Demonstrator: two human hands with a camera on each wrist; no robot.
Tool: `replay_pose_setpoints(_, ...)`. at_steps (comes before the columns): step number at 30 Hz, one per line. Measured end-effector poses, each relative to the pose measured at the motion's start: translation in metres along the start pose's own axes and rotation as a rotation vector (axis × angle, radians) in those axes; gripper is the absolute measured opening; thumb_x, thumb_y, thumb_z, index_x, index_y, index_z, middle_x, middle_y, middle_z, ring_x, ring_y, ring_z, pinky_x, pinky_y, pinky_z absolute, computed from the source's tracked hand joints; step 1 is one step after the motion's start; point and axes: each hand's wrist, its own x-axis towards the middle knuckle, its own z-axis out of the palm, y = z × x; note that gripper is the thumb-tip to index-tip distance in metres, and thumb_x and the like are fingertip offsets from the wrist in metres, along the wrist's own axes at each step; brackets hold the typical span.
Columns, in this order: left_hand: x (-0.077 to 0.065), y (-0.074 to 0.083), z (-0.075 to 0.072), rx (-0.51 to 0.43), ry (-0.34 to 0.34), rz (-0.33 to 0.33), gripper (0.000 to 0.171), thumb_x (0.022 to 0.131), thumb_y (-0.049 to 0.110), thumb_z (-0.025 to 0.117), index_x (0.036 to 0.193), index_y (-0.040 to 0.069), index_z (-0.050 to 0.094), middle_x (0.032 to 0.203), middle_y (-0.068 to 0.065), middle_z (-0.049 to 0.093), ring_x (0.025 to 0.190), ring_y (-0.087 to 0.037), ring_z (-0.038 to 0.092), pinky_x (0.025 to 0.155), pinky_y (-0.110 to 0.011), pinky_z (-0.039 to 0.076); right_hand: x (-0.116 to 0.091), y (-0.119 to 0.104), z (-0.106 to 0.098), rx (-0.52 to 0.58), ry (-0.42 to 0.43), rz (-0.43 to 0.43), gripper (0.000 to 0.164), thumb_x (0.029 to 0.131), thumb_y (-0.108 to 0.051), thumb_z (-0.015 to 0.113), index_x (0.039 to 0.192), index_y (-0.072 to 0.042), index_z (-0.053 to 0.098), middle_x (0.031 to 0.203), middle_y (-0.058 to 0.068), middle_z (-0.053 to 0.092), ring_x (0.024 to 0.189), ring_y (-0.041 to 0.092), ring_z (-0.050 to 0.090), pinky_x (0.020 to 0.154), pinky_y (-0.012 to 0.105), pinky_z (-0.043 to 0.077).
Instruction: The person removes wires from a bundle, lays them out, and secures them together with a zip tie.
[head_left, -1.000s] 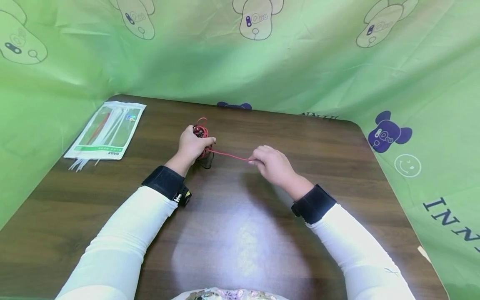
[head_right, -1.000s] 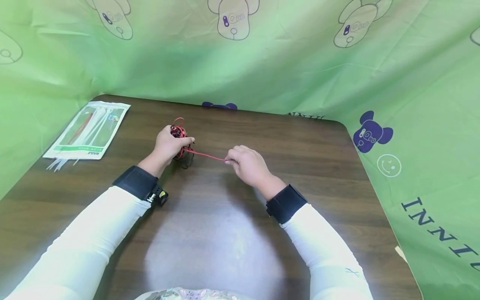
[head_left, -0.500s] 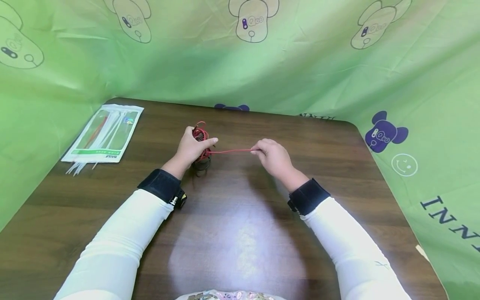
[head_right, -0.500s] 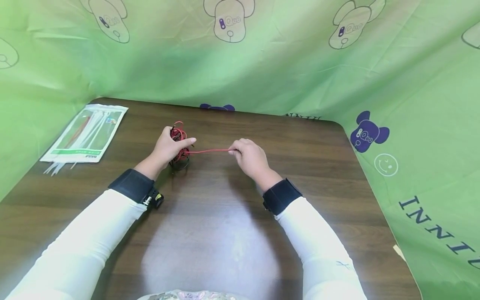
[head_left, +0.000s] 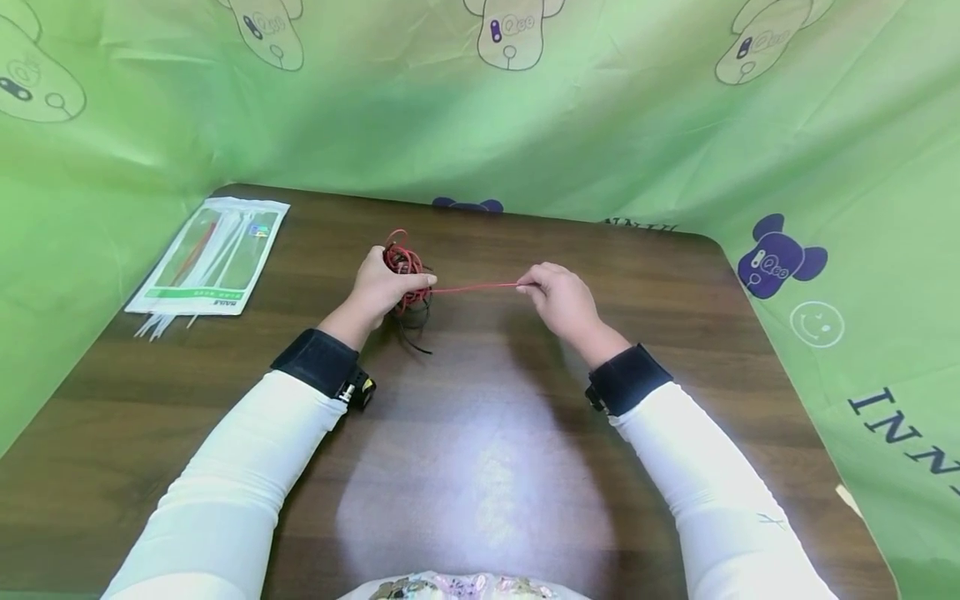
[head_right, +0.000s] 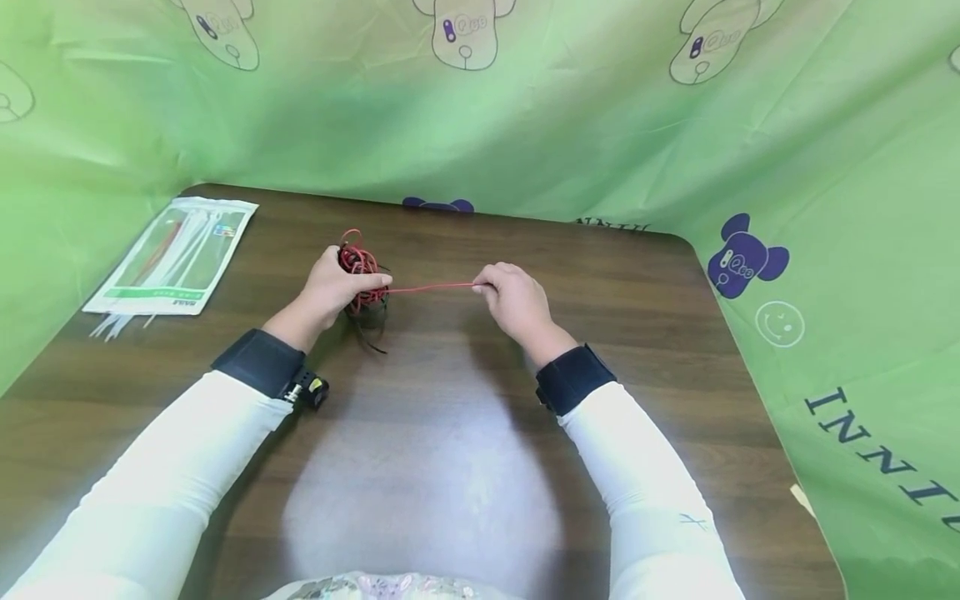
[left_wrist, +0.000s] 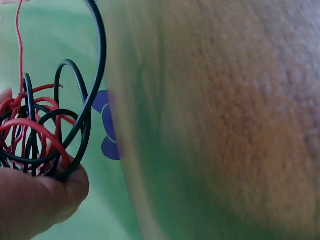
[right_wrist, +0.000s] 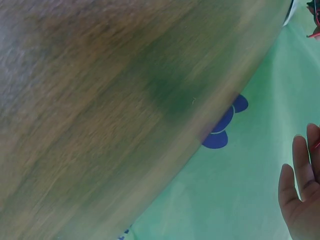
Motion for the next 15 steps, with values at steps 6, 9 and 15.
replay_pose_setpoints(6, 0.0024, -0.0013, -0.0018, 0.101, 0.045, 0.056, 0.060, 0.077, 0.027, 0.080, 0.121, -0.002, 0.052, 0.117, -0.019, 0.058, 0.108, -0.030, 0.056, 0.087, -0.042, 0.051, 0.0016, 0.0022, -0.0014, 0.011, -0.014, 0.003, 0.009, 0.093, -0.014, 0.065, 0.096, -0.007, 0.070, 0.095, 0.008, 0.068, 0.094, 0.026, 0.063, 0.079, 0.042, 0.050)
replay_pose_setpoints(9, 0.0023, -0.0013, -0.0008, 0.080, 0.031, 0.078, 0.044, 0.081, 0.021, 0.075, 0.115, 0.000, 0.059, 0.114, -0.018, 0.064, 0.106, -0.028, 0.059, 0.084, -0.039, 0.052, 0.0016, 0.0009, -0.0019, 0.009, -0.023, -0.005, 0.008, 0.092, -0.014, 0.066, 0.095, -0.008, 0.071, 0.094, 0.007, 0.068, 0.093, 0.026, 0.062, 0.079, 0.042, 0.049)
replay_pose_setpoints(15, 0.0006, 0.0013, 0.0022, -0.112, -0.028, 0.082, 0.024, 0.088, 0.005, 0.062, 0.111, 0.002, 0.058, 0.096, -0.013, 0.073, 0.094, -0.019, 0.067, 0.079, -0.035, 0.055, 0.0025, -0.0012, -0.0006, 0.002, -0.036, -0.024, 0.007, 0.092, -0.014, 0.066, 0.094, -0.009, 0.071, 0.092, 0.006, 0.068, 0.093, 0.026, 0.062, 0.078, 0.042, 0.049)
